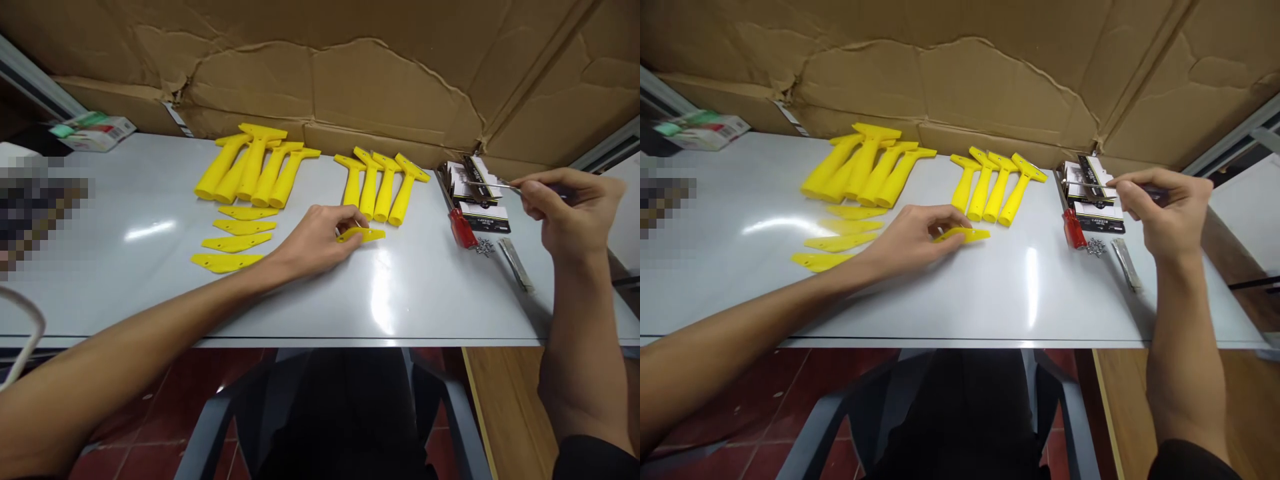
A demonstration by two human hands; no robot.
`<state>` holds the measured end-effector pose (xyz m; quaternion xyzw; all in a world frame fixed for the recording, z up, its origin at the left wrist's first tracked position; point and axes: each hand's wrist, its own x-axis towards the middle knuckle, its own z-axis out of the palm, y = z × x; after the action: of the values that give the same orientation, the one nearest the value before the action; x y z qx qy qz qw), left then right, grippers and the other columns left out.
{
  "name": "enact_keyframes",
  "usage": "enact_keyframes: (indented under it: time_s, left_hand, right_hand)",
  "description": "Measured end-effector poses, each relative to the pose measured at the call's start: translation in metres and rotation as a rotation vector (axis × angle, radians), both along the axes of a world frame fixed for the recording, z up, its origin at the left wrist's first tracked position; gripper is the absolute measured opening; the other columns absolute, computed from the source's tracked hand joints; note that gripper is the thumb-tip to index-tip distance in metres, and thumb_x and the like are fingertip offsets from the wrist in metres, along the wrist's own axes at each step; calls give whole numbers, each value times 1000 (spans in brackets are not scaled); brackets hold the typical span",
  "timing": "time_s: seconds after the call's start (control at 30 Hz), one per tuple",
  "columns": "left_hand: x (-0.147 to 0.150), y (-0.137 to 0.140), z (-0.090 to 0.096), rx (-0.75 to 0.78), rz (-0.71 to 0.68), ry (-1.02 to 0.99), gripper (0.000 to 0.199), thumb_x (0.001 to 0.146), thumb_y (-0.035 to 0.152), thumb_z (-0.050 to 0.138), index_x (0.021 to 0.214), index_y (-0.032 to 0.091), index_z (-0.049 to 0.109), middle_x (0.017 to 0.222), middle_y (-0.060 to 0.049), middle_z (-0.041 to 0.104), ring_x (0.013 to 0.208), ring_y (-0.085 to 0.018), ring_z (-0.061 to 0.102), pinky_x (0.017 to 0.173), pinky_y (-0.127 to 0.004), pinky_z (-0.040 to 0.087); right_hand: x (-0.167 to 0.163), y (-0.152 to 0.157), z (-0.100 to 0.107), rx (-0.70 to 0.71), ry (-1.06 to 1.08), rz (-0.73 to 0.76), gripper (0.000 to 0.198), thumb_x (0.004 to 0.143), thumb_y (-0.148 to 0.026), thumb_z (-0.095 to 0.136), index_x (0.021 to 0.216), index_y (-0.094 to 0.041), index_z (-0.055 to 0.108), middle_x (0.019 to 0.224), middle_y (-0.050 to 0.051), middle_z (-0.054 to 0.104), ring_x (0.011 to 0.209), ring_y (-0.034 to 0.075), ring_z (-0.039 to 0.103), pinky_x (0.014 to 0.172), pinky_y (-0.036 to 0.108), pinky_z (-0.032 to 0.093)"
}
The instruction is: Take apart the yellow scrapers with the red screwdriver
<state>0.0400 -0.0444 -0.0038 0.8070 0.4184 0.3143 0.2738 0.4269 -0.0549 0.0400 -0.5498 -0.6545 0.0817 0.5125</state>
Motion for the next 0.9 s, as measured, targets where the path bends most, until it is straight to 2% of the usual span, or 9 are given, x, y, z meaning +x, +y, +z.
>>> enact_keyframes:
  time_s: [0.1,0.17,0.23,0.3,0.43,0.57,0.7,0.83,0.9]
  left_hand:
    - [0,0,-2,-2,2,14,20,92,27,70,103,18,84,91,-3,82,77,-16,68,74,-29,51]
    - [1,0,-2,-11,1,21,23,93,28,69,106,19,85,96,-4,84,77,-16,68,74,-30,51]
    - [1,1,-2,-22,-7,23,25,94,30,70,109,19,87,98,-4,85,77,-17,69,75,-31,53]
    - [2,0,-2,-27,-15,16,26,95,30,70,110,20,88,100,-5,86,78,-17,71,77,-31,55]
    - [2,0,-3,-28,-23,4,25,94,26,68,108,21,89,103,-4,87,79,-17,72,81,-31,58]
    - [1,-1,-3,-1,-46,8,23,95,28,69,106,20,87,99,-4,86,79,-18,72,81,-32,56]
    - [0,-3,0,32,-173,37,16,100,29,68,99,19,81,95,-4,82,83,-18,71,82,-32,55]
    - [2,-7,-2,130,-385,38,16,105,32,70,98,19,76,122,-11,78,110,-23,74,98,-37,57]
    - [4,-9,-7,162,-437,27,16,107,32,68,100,20,75,137,-14,74,125,-26,72,106,-41,57]
  right_hand:
    - [6,5,-1,-248,-77,126,41,83,-49,84,96,-10,84,69,5,63,61,3,50,57,20,35]
    - [3,6,-2,-482,-268,253,47,82,-57,84,99,-12,85,83,7,72,71,4,59,66,19,45]
    - [-1,5,-2,-614,-387,392,51,83,-63,83,102,-15,85,97,7,76,83,7,66,75,19,52]
    - [-5,4,-2,-615,-399,447,51,83,-63,85,103,-16,84,103,8,77,88,8,68,79,19,54]
    - [-10,-2,-4,-496,-163,385,50,75,-54,95,92,-10,79,87,9,73,74,5,63,69,18,52]
    - [-21,-3,-11,-350,2,318,48,72,-53,97,81,-11,76,77,8,70,66,4,58,61,19,48]
    - [-32,1,-18,-300,112,312,46,72,-52,98,81,-13,75,65,4,63,54,2,49,52,18,43]
    - [-45,-3,-24,-370,128,419,50,71,-58,97,88,-15,78,64,1,62,51,4,53,45,20,44]
    - [-52,-7,-26,-382,109,453,49,73,-59,95,93,-16,80,71,2,65,53,5,56,45,21,44]
